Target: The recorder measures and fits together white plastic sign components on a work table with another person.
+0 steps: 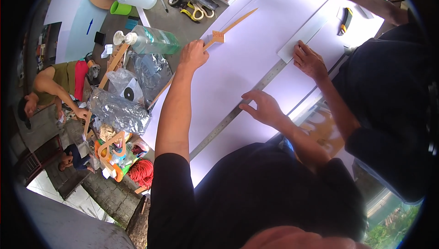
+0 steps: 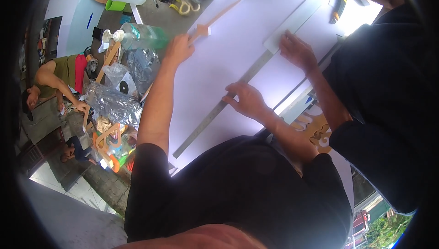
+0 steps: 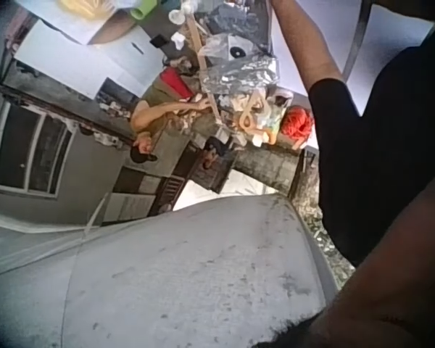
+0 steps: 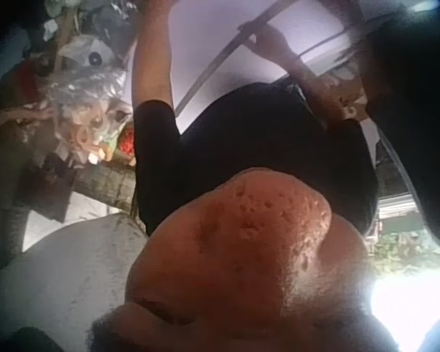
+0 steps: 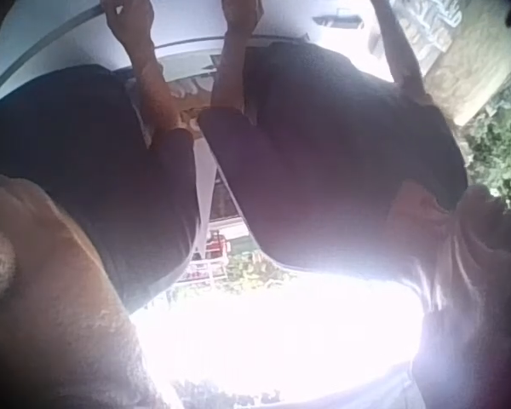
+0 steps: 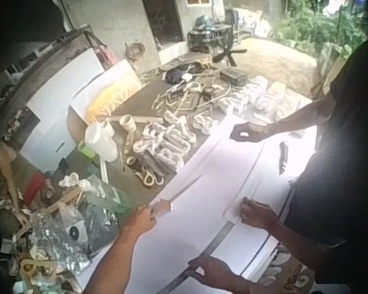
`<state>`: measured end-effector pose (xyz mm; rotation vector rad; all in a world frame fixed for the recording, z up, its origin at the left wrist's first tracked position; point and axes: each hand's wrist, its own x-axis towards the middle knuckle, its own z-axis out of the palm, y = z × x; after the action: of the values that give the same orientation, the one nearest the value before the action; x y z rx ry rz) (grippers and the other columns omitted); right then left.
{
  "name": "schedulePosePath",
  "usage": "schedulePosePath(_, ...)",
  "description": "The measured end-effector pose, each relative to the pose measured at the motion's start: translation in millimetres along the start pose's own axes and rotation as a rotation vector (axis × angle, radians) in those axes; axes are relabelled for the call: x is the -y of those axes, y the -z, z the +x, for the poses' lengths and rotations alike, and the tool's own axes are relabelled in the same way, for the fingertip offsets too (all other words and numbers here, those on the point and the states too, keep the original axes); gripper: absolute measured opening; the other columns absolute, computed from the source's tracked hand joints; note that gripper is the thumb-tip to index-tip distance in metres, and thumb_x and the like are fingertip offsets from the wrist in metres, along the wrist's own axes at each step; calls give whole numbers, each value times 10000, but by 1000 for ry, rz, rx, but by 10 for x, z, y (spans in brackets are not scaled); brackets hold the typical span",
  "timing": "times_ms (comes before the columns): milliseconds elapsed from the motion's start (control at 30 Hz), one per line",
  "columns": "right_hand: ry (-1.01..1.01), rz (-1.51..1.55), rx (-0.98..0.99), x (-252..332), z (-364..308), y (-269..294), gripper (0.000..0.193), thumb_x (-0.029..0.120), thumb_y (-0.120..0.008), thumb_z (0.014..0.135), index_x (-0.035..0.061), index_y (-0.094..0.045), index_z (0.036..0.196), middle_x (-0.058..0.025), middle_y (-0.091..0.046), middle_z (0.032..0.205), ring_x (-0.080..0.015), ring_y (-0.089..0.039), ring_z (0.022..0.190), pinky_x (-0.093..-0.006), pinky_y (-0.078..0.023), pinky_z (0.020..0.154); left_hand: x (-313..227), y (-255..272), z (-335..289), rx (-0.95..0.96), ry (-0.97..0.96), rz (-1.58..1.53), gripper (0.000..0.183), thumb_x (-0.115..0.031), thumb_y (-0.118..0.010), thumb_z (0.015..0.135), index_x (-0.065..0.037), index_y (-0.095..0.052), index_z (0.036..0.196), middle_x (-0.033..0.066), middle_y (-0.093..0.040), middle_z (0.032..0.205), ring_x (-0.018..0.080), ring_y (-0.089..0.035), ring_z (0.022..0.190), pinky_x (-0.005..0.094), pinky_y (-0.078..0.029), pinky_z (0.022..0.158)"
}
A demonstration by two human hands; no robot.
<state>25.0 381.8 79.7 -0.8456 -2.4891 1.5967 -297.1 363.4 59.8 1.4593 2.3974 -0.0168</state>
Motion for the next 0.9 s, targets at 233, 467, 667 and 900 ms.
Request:
schedulePosePath(233, 32, 2, -9, -77, 55, 65, 294, 297, -742, 905, 69, -705, 1087, -104, -719, 1049, -290, -686, 907, -380, -550, 819, -138, 26, -66, 38, 66, 8, 222, -133, -709, 771, -4, -691, 951, 189, -716, 989, 377, -699, 930, 468, -560, 848)
schedulePosePath(467, 36, 51, -80, -133, 340, 262, 281, 282, -723, 915, 42, -704, 1058, -119, -721, 1027, -289, -691, 946, -384, -539, 864, -159, -85, -314, -78, -40, -71, 206, -98, -670, 800, 3, -649, 977, 205, -701, 981, 384, -688, 910, 480, -556, 826)
schedulePosePath(667, -14, 280, -134, -276, 674, 344, 285, 270, -707, 935, 27, -704, 1082, -114, -727, 1049, -243, -690, 940, -350, -549, 809, -317, 145, -620, -71, -96, -148, 210, -65, -630, 838, 19, -652, 1030, 191, -692, 1021, 383, -663, 941, 465, -540, 838)
schedulePosePath(900, -362, 1198, -170, -152, 1073, 359, 485, 378, -542, 1046, -7, -527, 1339, -122, -639, 1225, -232, -654, 1065, -354, -531, 927, -387, 425, -935, -63, -108, -348, 275, -64, -643, 864, 12, -636, 1129, 213, -670, 1064, 422, -631, 993, 469, -510, 868)
